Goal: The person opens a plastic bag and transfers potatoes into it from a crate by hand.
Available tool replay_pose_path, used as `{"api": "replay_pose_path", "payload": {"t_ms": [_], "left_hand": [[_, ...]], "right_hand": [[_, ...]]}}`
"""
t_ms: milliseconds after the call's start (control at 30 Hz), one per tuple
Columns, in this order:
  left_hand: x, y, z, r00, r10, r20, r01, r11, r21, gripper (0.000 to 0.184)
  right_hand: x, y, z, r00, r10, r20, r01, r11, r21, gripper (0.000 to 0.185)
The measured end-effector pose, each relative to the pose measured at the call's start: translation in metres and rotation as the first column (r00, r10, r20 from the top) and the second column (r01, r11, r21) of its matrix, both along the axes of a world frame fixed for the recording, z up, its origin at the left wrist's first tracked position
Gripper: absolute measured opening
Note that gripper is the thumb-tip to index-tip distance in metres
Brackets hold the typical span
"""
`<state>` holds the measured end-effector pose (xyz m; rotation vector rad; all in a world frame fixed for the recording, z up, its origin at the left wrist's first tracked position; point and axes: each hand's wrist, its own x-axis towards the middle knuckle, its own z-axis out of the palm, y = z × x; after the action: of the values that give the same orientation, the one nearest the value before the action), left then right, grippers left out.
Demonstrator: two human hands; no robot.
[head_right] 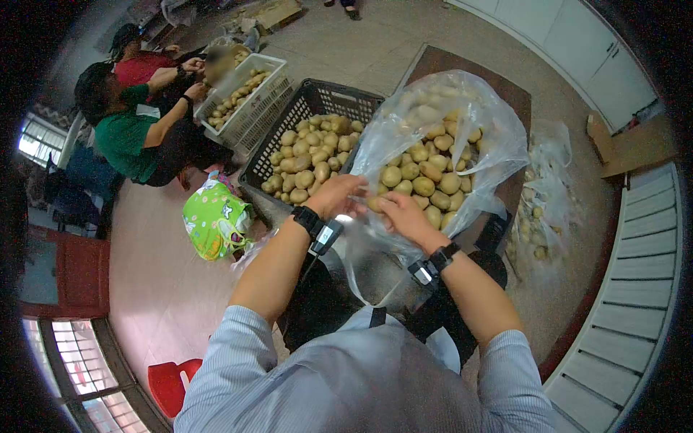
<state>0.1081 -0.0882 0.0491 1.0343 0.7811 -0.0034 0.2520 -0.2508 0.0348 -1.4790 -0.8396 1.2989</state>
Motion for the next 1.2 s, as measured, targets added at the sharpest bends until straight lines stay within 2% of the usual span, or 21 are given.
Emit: {"api": "replay_pose_path", "payload": {"t_ms": [33, 100, 167, 267, 333, 367, 433, 467, 500, 533, 600, 667, 700, 767, 833, 867, 967, 1033, 1100, 1133, 1200], "left_hand": [[0.003, -0.004, 0.000, 1.000, -0.009, 0.001, 0.009, 1.000, -0.001, 0.037], [0.008, -0.010, 0.006, 0.987, -0.153, 0.055, 0.155, 0.988, -0.026, 0.036], [0.009, -0.016, 0.008, 0.984, -0.174, 0.041, 0.173, 0.985, 0.019, 0.031], [0.010, -0.017, 0.003, 0.988, -0.144, 0.052, 0.141, 0.988, 0.071, 0.028], [0.008, -0.012, -0.005, 0.993, -0.117, 0.016, 0.114, 0.984, 0.138, 0.028], [0.007, -0.012, -0.001, 0.995, -0.097, 0.013, 0.094, 0.985, 0.141, 0.028], [0.002, -0.013, 0.010, 1.000, -0.005, 0.012, 0.003, 0.982, 0.188, 0.027], [-0.002, -0.009, 0.003, 0.993, -0.004, 0.114, -0.022, 0.973, 0.230, 0.025], [-0.003, -0.003, 0.001, 0.997, 0.048, 0.062, -0.054, 0.993, 0.102, 0.024], [-0.005, 0.000, -0.001, 0.987, 0.119, 0.107, -0.124, 0.992, 0.035, 0.023], [-0.006, 0.005, 0.001, 0.968, 0.191, 0.161, -0.190, 0.981, -0.026, 0.023], [-0.008, 0.008, 0.004, 0.912, 0.387, 0.139, -0.392, 0.920, 0.004, 0.022], [-0.009, 0.013, -0.001, 0.909, 0.388, 0.150, -0.396, 0.918, 0.022, 0.022], [-0.016, 0.026, -0.018, 0.845, 0.517, 0.138, -0.512, 0.856, -0.073, 0.020], [-0.024, 0.040, -0.037, 0.816, 0.561, 0.140, -0.547, 0.828, -0.125, 0.022], [-0.027, 0.049, -0.045, 0.824, 0.556, 0.109, -0.549, 0.831, -0.088, 0.023], [-0.038, 0.058, -0.046, 0.845, 0.535, 0.028, -0.535, 0.845, -0.001, 0.025], [-0.042, 0.058, -0.040, 0.831, 0.554, 0.047, -0.554, 0.832, 0.006, 0.025], [-0.044, 0.061, -0.043, 0.835, 0.549, 0.029, -0.550, 0.835, 0.023, 0.026], [-0.042, 0.061, -0.044, 0.830, 0.556, 0.041, -0.557, 0.831, 0.004, 0.024], [-0.043, 0.062, -0.048, 0.834, 0.551, 0.039, -0.550, 0.835, -0.027, 0.024]], "right_hand": [[-0.004, 0.002, 0.001, 1.000, -0.009, 0.001, 0.009, 1.000, -0.001, 0.029], [-0.010, 0.007, 0.003, 0.997, 0.002, 0.081, -0.009, 0.996, 0.090, 0.029], [-0.012, 0.010, 0.006, 0.996, -0.012, 0.084, 0.003, 0.995, 0.103, 0.028], [-0.015, 0.008, 0.003, 0.996, -0.015, 0.091, 0.004, 0.993, 0.118, 0.029], [-0.014, 0.004, -0.006, 0.959, -0.103, 0.264, 0.050, 0.978, 0.201, 0.028], [-0.011, 0.002, -0.007, 0.962, -0.085, 0.261, 0.031, 0.978, 0.205, 0.028], [-0.005, -0.003, -0.007, 0.927, -0.077, 0.368, 0.048, 0.995, 0.087, 0.029], [-0.001, -0.003, -0.002, 0.847, -0.047, 0.529, 0.013, 0.998, 0.068, 0.033], [0.002, -0.004, 0.001, 0.738, -0.023, 0.675, -0.012, 0.999, 0.047, 0.037], [0.006, -0.003, -0.004, 0.743, -0.017, 0.669, -0.030, 0.998, 0.058, 0.037], [0.016, -0.002, -0.006, 0.509, -0.092, 0.856, -0.050, 0.989, 0.136, 0.047], [0.021, 0.003, -0.003, 0.479, -0.044, 0.877, -0.053, 0.996, 0.078, 0.049], [0.022, 0.007, 0.000, 0.454, 0.013, 0.891, -0.049, 0.999, 0.010, 0.051], [0.025, 0.014, -0.007, 0.389, -0.024, 0.921, -0.085, 0.994, 0.062, 0.052], [0.025, 0.023, -0.013, 0.345, 0.030, 0.938, -0.102, 0.995, 0.005, 0.054], [0.021, 0.026, -0.005, 0.359, 0.081, 0.930, -0.088, 0.995, -0.053, 0.055], [0.020, 0.029, -0.011, 0.357, 0.071, 0.932, -0.058, 0.997, -0.053, 0.054], [0.020, 0.032, -0.019, 0.307, 0.014, 0.952, -0.074, 0.997, 0.009, 0.054], [0.016, 0.035, -0.010, 0.297, 0.118, 0.948, -0.048, 0.993, -0.108, 0.053], [0.020, 0.034, -0.023, 0.228, 0.037, 0.973, -0.065, 0.998, -0.022, 0.055], [0.017, 0.034, -0.021, 0.202, 0.087, 0.976, -0.044, 0.996, -0.079, 0.056]]}}
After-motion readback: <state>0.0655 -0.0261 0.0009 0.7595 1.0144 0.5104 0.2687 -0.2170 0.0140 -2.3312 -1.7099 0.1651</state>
